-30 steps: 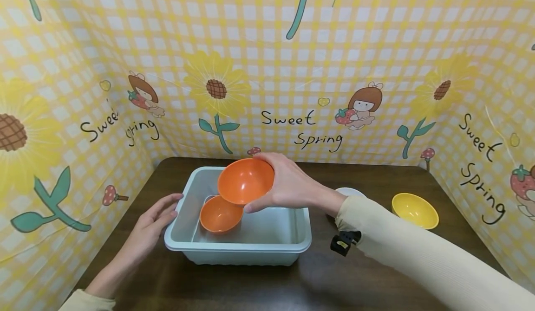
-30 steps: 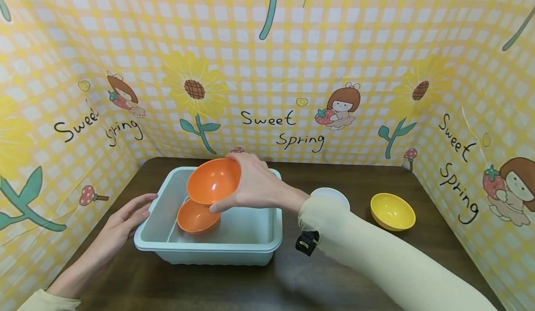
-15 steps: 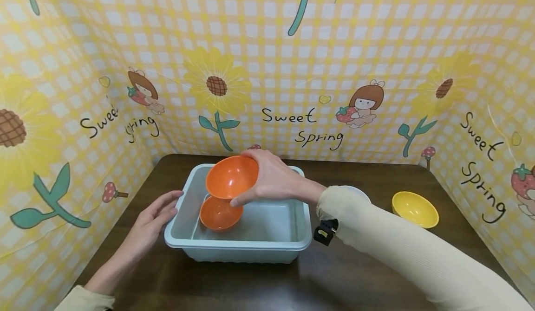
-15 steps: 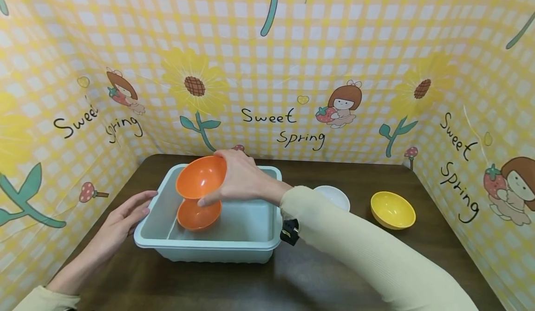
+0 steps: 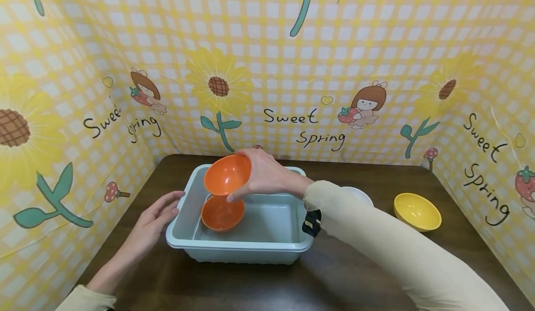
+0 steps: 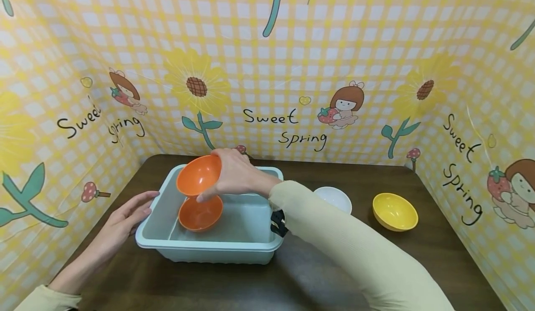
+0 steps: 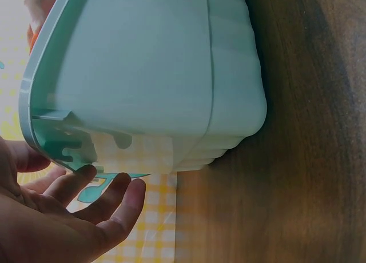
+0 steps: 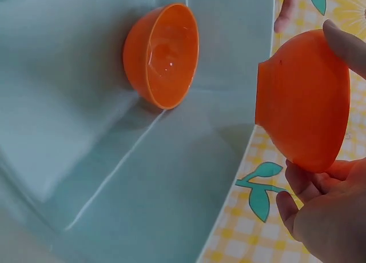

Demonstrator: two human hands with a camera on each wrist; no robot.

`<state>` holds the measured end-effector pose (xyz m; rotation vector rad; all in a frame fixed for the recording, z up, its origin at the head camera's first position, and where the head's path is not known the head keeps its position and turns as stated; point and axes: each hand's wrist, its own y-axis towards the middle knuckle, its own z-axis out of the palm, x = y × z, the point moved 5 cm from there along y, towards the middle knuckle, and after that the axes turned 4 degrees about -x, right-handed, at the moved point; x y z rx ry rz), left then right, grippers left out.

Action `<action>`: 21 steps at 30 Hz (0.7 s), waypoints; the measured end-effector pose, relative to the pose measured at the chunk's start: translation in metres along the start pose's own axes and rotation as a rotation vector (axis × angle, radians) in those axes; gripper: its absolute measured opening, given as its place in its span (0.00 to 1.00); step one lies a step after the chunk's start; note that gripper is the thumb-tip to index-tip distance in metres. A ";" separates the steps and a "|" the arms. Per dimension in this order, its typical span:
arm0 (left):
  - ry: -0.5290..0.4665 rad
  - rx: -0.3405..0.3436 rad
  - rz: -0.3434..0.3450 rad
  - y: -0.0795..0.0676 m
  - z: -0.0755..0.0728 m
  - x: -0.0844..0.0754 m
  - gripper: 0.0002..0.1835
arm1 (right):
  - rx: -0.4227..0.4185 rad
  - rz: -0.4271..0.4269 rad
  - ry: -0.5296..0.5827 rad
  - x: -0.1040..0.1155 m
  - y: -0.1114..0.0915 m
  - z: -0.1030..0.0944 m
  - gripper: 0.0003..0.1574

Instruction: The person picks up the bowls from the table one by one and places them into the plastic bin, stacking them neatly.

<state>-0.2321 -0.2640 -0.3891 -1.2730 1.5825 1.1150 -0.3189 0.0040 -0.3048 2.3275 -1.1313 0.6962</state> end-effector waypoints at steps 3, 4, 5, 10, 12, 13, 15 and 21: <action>-0.005 -0.002 -0.004 0.000 0.000 0.001 0.25 | 0.022 -0.012 -0.007 0.000 0.004 0.006 0.68; -0.009 -0.002 -0.005 0.000 0.000 0.001 0.25 | 0.028 -0.017 -0.014 -0.001 0.006 0.008 0.68; -0.013 -0.002 -0.005 0.000 0.001 0.001 0.25 | 0.033 -0.023 -0.020 -0.001 0.007 0.009 0.67; -0.032 0.003 0.008 0.001 0.001 0.000 0.25 | 0.049 -0.044 -0.037 -0.006 0.013 0.017 0.68; -0.035 0.006 0.015 0.001 0.001 -0.001 0.25 | 0.055 -0.044 -0.025 -0.008 0.014 0.020 0.67; -0.033 0.008 0.019 0.001 0.002 -0.001 0.24 | 0.057 -0.041 -0.017 -0.009 0.014 0.021 0.66; -0.034 0.010 0.017 0.001 0.001 -0.002 0.24 | 0.066 -0.038 -0.002 -0.011 0.014 0.025 0.66; -0.038 0.015 -0.022 0.000 0.001 -0.001 0.25 | 0.107 -0.022 0.010 -0.012 0.016 0.036 0.69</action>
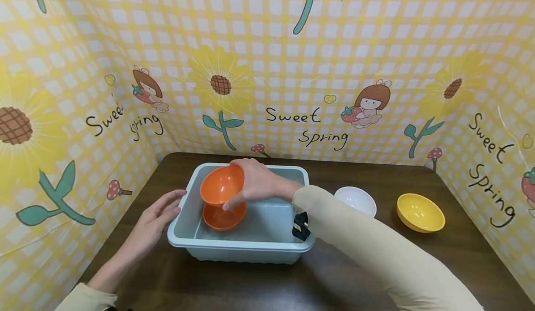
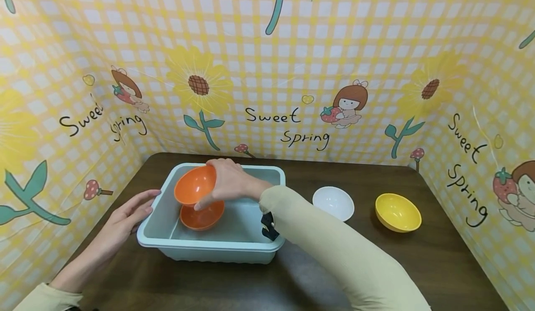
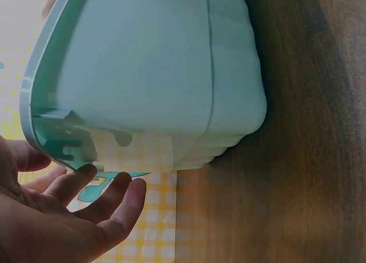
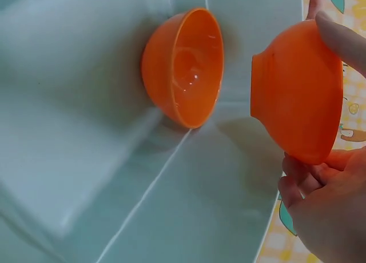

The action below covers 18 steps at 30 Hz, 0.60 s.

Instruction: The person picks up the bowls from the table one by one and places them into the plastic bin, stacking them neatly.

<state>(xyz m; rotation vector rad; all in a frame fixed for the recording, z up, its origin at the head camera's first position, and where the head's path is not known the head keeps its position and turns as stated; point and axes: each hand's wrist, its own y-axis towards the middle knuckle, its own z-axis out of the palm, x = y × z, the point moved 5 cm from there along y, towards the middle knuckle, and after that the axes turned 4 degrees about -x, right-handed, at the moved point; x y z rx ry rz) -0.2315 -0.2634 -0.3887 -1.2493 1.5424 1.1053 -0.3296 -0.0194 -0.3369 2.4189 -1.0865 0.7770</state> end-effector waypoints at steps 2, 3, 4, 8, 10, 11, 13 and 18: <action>0.007 -0.001 -0.011 0.000 0.000 0.001 0.25 | 0.011 0.011 -0.020 0.000 0.001 0.002 0.70; 0.013 -0.002 -0.016 0.000 -0.001 0.001 0.25 | 0.016 0.015 -0.029 0.000 0.001 0.003 0.70; 0.016 -0.002 -0.019 0.000 -0.001 0.001 0.26 | 0.022 0.016 -0.036 0.000 0.002 0.003 0.70; 0.022 -0.001 -0.023 0.000 -0.001 0.002 0.26 | 0.046 0.014 -0.054 -0.001 0.004 0.007 0.69; 0.012 -0.002 -0.022 0.000 -0.001 0.002 0.26 | 0.058 -0.002 -0.052 -0.003 0.006 0.009 0.67; 0.008 -0.003 -0.022 0.000 -0.001 0.001 0.25 | 0.063 -0.014 -0.045 -0.004 0.007 0.011 0.65; 0.003 -0.004 -0.022 0.000 -0.001 0.001 0.25 | 0.079 -0.036 -0.019 -0.006 0.008 0.015 0.60; 0.003 0.001 -0.029 0.000 -0.001 0.002 0.26 | 0.117 -0.046 0.022 -0.011 0.008 0.024 0.54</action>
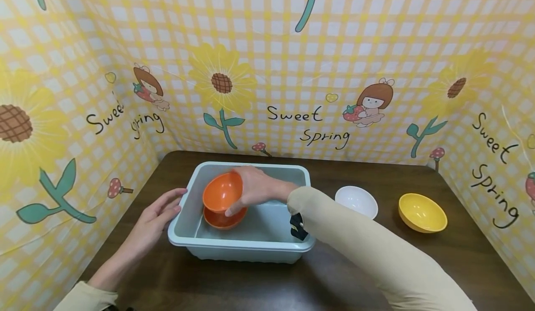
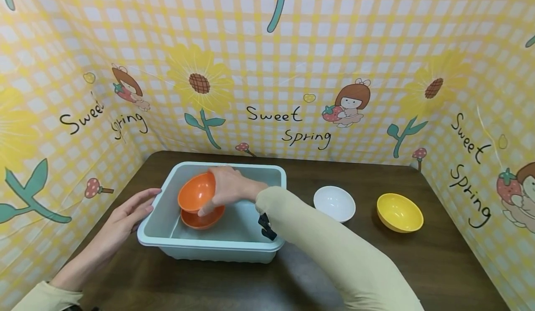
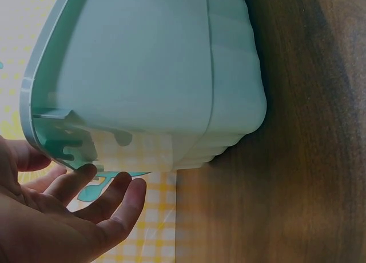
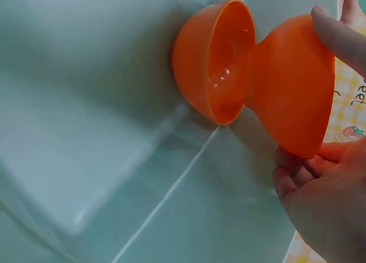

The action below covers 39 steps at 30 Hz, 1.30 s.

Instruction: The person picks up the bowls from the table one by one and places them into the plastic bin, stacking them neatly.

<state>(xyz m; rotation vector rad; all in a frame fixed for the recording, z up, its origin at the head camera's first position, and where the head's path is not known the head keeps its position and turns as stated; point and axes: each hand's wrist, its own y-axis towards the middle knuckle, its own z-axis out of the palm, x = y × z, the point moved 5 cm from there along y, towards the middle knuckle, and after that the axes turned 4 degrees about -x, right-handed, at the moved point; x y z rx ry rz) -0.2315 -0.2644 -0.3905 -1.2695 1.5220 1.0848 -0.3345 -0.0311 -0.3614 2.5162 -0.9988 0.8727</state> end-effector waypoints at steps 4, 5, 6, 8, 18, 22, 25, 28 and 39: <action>0.003 0.002 -0.004 -0.001 0.000 -0.001 0.26 | 0.015 0.009 -0.043 -0.003 0.000 0.006 0.55; 0.003 0.002 -0.003 -0.001 0.000 -0.001 0.26 | 0.018 0.014 -0.060 -0.004 -0.001 0.007 0.57; 0.004 0.003 -0.001 -0.001 0.000 -0.001 0.26 | 0.023 0.018 -0.073 -0.004 -0.001 0.008 0.58; 0.003 0.005 0.003 0.000 0.001 -0.001 0.26 | 0.031 0.018 -0.091 -0.005 -0.003 0.010 0.59; -0.007 0.003 0.026 0.001 0.002 -0.004 0.25 | 0.068 0.032 -0.126 -0.006 -0.004 0.018 0.63; 0.001 0.004 0.023 0.001 0.001 -0.002 0.25 | 0.072 0.041 -0.141 -0.007 -0.003 0.021 0.64; -0.001 0.005 0.019 0.000 0.001 -0.001 0.25 | 0.080 0.039 -0.152 -0.008 -0.002 0.024 0.63; -0.004 0.003 0.024 -0.001 0.001 -0.002 0.25 | 0.100 0.043 -0.165 -0.009 -0.001 0.028 0.63; 0.005 0.004 0.029 0.000 0.001 -0.003 0.24 | 0.159 0.103 -0.215 -0.012 0.001 0.034 0.65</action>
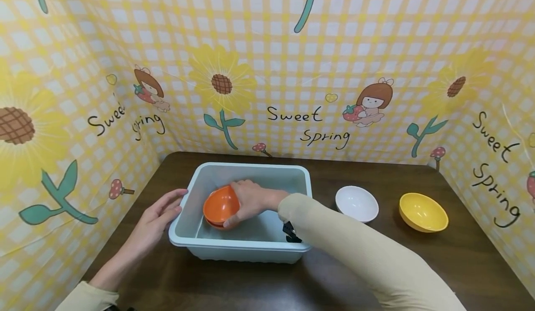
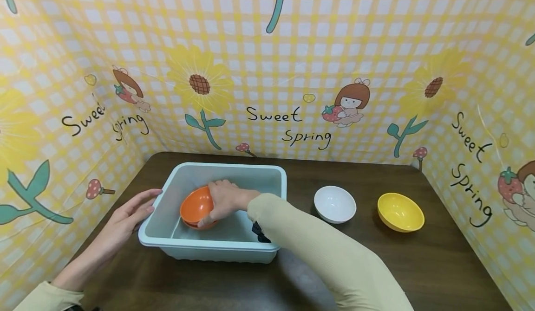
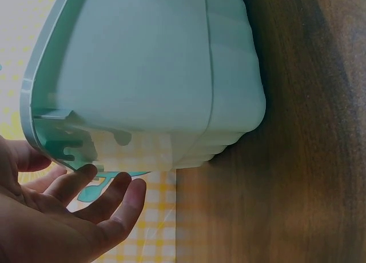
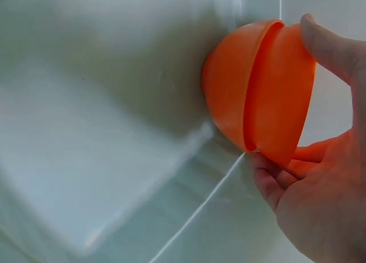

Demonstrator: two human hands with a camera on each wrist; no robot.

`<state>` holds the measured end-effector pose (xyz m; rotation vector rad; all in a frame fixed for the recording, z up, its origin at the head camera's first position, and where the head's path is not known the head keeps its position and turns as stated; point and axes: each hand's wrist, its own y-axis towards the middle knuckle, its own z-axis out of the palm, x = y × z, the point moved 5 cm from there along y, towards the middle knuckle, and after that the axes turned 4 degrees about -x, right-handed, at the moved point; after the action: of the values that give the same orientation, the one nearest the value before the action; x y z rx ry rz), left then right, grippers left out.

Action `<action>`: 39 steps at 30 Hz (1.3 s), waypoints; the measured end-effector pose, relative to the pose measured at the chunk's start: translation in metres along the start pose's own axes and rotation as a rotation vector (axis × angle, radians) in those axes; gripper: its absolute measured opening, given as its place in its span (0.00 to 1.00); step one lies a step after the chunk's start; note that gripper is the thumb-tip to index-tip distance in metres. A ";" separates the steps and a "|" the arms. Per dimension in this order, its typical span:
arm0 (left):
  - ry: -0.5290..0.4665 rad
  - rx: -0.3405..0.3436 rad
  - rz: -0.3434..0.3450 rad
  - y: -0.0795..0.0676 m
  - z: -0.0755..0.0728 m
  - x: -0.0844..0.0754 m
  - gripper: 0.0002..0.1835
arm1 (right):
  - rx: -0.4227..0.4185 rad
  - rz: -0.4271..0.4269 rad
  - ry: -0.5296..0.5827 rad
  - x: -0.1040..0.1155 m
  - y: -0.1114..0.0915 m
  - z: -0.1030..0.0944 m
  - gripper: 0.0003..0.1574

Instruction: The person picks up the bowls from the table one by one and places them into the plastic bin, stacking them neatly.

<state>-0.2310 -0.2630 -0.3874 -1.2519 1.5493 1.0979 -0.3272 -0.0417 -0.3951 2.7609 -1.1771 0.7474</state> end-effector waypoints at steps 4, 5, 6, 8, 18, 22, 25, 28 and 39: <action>-0.001 0.007 -0.007 0.000 0.000 0.001 0.25 | 0.018 0.019 0.006 -0.001 0.000 0.002 0.63; 0.001 0.008 -0.006 0.000 0.000 0.001 0.25 | 0.019 0.020 0.002 -0.001 0.000 0.002 0.63; 0.003 0.009 -0.006 0.000 0.000 0.001 0.25 | 0.019 0.019 -0.005 0.000 0.001 0.002 0.63; 0.004 0.011 -0.007 0.000 0.000 0.001 0.25 | 0.018 0.015 -0.034 0.001 0.001 0.003 0.63; -0.002 0.012 0.002 -0.001 0.001 -0.001 0.25 | 0.033 0.028 -0.125 0.003 0.000 0.009 0.64; 0.002 0.012 0.009 -0.001 0.001 -0.001 0.25 | 0.029 0.021 -0.134 0.004 -0.002 0.009 0.64; 0.008 0.014 0.012 -0.001 0.001 -0.001 0.25 | 0.030 0.020 -0.142 0.006 -0.004 0.010 0.64; 0.015 0.015 0.009 0.000 0.001 -0.002 0.25 | 0.036 0.026 -0.153 0.006 -0.005 0.011 0.65; 0.026 0.010 -0.038 -0.001 0.001 0.000 0.27 | 0.047 0.036 -0.194 0.006 -0.006 0.011 0.64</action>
<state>-0.2301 -0.2622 -0.3877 -1.2881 1.5426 1.0524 -0.3152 -0.0440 -0.4016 2.9135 -1.2594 0.5256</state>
